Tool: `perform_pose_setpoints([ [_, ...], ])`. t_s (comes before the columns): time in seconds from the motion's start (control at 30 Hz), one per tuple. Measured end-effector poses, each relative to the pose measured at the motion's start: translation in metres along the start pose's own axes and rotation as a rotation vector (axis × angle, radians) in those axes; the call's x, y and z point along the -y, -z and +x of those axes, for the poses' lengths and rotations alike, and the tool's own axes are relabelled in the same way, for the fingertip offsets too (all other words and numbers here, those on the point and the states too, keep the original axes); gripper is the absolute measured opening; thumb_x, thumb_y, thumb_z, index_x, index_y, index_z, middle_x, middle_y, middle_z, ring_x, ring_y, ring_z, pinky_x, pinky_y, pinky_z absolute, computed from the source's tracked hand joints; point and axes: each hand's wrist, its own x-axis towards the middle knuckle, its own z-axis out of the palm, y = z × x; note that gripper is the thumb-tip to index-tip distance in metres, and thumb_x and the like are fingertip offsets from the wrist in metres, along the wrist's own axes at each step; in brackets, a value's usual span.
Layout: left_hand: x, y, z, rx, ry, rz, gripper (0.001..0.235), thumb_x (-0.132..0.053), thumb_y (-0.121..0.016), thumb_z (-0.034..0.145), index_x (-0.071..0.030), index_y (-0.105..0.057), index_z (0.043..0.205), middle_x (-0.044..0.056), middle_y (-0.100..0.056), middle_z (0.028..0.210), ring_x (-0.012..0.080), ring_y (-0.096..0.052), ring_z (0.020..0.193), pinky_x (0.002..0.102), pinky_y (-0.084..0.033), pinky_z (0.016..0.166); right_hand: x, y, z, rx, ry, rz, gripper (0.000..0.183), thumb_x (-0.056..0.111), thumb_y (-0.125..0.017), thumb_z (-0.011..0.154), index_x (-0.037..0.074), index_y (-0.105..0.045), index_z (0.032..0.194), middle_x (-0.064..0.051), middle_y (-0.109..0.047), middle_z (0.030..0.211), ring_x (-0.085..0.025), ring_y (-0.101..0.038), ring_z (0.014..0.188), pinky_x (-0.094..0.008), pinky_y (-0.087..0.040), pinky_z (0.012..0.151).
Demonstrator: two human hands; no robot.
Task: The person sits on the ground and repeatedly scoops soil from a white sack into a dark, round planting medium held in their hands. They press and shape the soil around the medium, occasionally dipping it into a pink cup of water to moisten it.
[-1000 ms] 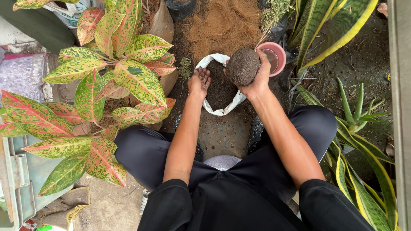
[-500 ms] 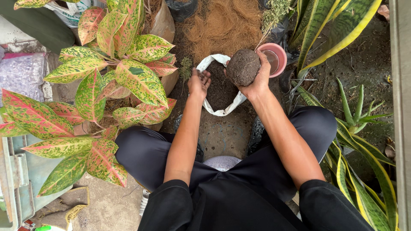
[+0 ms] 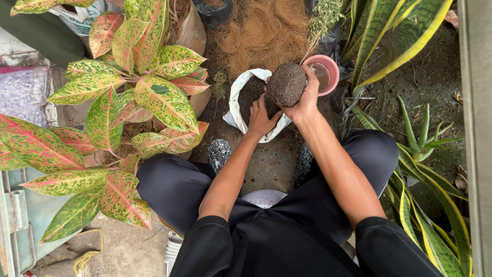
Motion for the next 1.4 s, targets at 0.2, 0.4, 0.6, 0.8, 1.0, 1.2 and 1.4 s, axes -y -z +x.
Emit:
perform_pose_setpoints([
  [0.2,0.001,-0.005,0.003,0.074,0.121,0.141,0.118,-0.052,-0.083,0.08,-0.007,-0.008,0.159,0.03,-0.024,0.155,0.0515,-0.029,0.141,0.056,-0.034,0.113,0.0,-0.002,-0.003,-0.062,0.002,-0.026,0.052,0.049,-0.048,0.095,0.004,-0.064,0.115,-0.019,-0.069,0.109,-0.039,-0.068,0.104,-0.058,-0.055,0.098],
  [0.4,0.031,-0.015,0.01,0.064,0.192,-0.087,0.099,-0.046,-0.085,0.077,-0.001,-0.034,0.148,0.026,-0.051,0.142,0.0428,-0.054,0.131,0.048,-0.044,0.112,0.0,-0.005,-0.002,-0.039,-0.018,-0.013,0.054,0.05,-0.046,0.096,0.003,-0.063,0.117,-0.019,-0.069,0.108,-0.039,-0.068,0.104,-0.058,-0.056,0.096],
  [0.6,0.066,-0.017,0.037,0.039,0.515,-0.981,0.057,-0.03,-0.08,0.08,0.003,-0.062,0.124,0.017,-0.075,0.115,0.0316,-0.074,0.107,0.046,-0.055,0.096,-0.002,-0.003,0.0,0.009,-0.003,-0.018,0.053,0.05,-0.046,0.096,0.003,-0.063,0.116,-0.018,-0.069,0.107,-0.039,-0.068,0.103,-0.058,-0.056,0.095],
  [0.8,0.048,0.014,0.034,0.132,0.545,-1.398,0.045,-0.027,-0.079,0.09,-0.008,-0.061,0.127,0.01,-0.072,0.116,0.0219,-0.071,0.098,0.039,-0.057,0.087,-0.004,-0.003,-0.001,0.005,-0.002,-0.02,0.054,0.049,-0.045,0.097,0.002,-0.064,0.116,-0.018,-0.07,0.107,-0.039,-0.068,0.105,-0.057,-0.056,0.096],
  [1.0,0.049,0.016,0.03,0.136,0.556,-1.384,0.042,-0.02,-0.077,0.09,-0.001,-0.063,0.124,0.013,-0.072,0.118,0.023,-0.071,0.103,0.035,-0.056,0.091,-0.003,0.0,-0.001,0.008,-0.003,-0.046,0.054,0.049,-0.046,0.097,0.002,-0.064,0.116,-0.018,-0.069,0.107,-0.038,-0.068,0.105,-0.058,-0.056,0.096],
  [1.2,0.059,0.016,0.029,0.176,0.48,-1.54,0.044,-0.028,-0.076,0.09,0.002,-0.064,0.119,0.013,-0.073,0.11,0.0208,-0.073,0.098,0.029,-0.06,0.089,-0.002,-0.001,-0.004,-0.014,0.011,-0.03,0.055,0.05,-0.045,0.096,0.003,-0.063,0.116,-0.018,-0.069,0.108,-0.038,-0.068,0.105,-0.058,-0.056,0.095],
  [1.4,0.046,0.032,0.013,0.177,0.511,-1.363,0.045,-0.035,-0.079,0.093,0.003,-0.066,0.115,0.012,-0.073,0.1,0.017,-0.067,0.081,0.026,-0.052,0.07,-0.001,-0.002,-0.006,-0.023,-0.005,-0.032,0.053,0.05,-0.046,0.097,0.004,-0.063,0.116,-0.018,-0.069,0.107,-0.038,-0.068,0.104,-0.057,-0.057,0.095],
])
